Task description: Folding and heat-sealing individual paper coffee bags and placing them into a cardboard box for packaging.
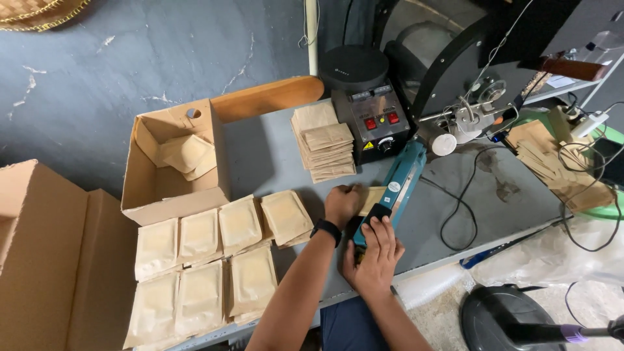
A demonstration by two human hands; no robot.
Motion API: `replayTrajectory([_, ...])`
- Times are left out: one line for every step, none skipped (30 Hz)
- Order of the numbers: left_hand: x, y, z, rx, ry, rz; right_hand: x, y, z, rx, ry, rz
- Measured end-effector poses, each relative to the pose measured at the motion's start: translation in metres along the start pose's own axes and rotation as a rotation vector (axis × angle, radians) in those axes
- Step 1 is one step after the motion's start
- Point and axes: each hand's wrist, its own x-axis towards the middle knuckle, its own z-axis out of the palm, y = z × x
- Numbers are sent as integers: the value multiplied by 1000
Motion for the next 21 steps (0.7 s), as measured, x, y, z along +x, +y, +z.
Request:
replayTrajectory([-2, 4, -2, 3, 4, 3, 2, 0, 2, 3, 5, 0])
replayTrajectory([-5, 5, -2, 5, 4, 15, 1, 0, 1, 7, 14, 1])
replayTrajectory([-9, 6, -3, 8, 4, 27, 0, 0, 2, 11, 23, 2])
replayTrajectory([-7, 4, -2, 12, 3, 24, 1, -1, 1, 12, 22, 6])
replayTrajectory([-5, 2, -2, 22, 0, 32, 2, -2, 0, 12, 22, 3])
replayTrajectory([-2, 1, -1, 31, -1, 42, 3, -2, -1, 11, 25, -3])
replayTrajectory([-5, 5, -3, 33, -1, 41, 3, -2, 0, 12, 25, -1])
replayTrajectory([-8, 8, -5, 23, -15, 17, 3, -2, 0, 14, 27, 3])
replayTrajectory([-12, 12, -7, 13, -28, -7, 3, -2, 1, 16, 30, 8])
replayTrajectory([-5, 6, -4, 17, -31, -6, 1, -1, 1, 14, 31, 11])
replayTrajectory([2, 1, 0, 53, -25, 5, -1, 0, 1, 14, 15, 13])
replayTrajectory([9, -4, 4, 88, -21, 18, -2, 1, 1, 12, -1, 13])
replayTrajectory([6, 0, 1, 90, -25, 20, -1, 1, 2, 9, 0, 15])
replayTrajectory([2, 4, -1, 64, -23, 1, -1, 1, 2, 10, 9, 13])
replayTrajectory([-3, 7, -3, 38, -21, -17, -1, 1, 2, 12, 18, 10])
replayTrajectory([-1, 6, -3, 38, -22, -16, 0, 1, 2, 11, 19, 10])
replayTrajectory([0, 4, -3, 5, -27, -10, 0, 1, 2, 12, 20, 11])
replayTrajectory([2, 3, -3, -26, -33, -5, 0, 0, 2, 13, 22, 15])
replayTrajectory([13, -8, 1, -23, -34, -4, 0, 0, 2, 12, 23, 18])
replayTrajectory([25, -19, 5, -27, -41, 32, 0, 0, 2, 10, 26, 17])
replayTrajectory([36, -30, 10, -32, -48, 68, 0, 0, 3, 8, 28, 15])
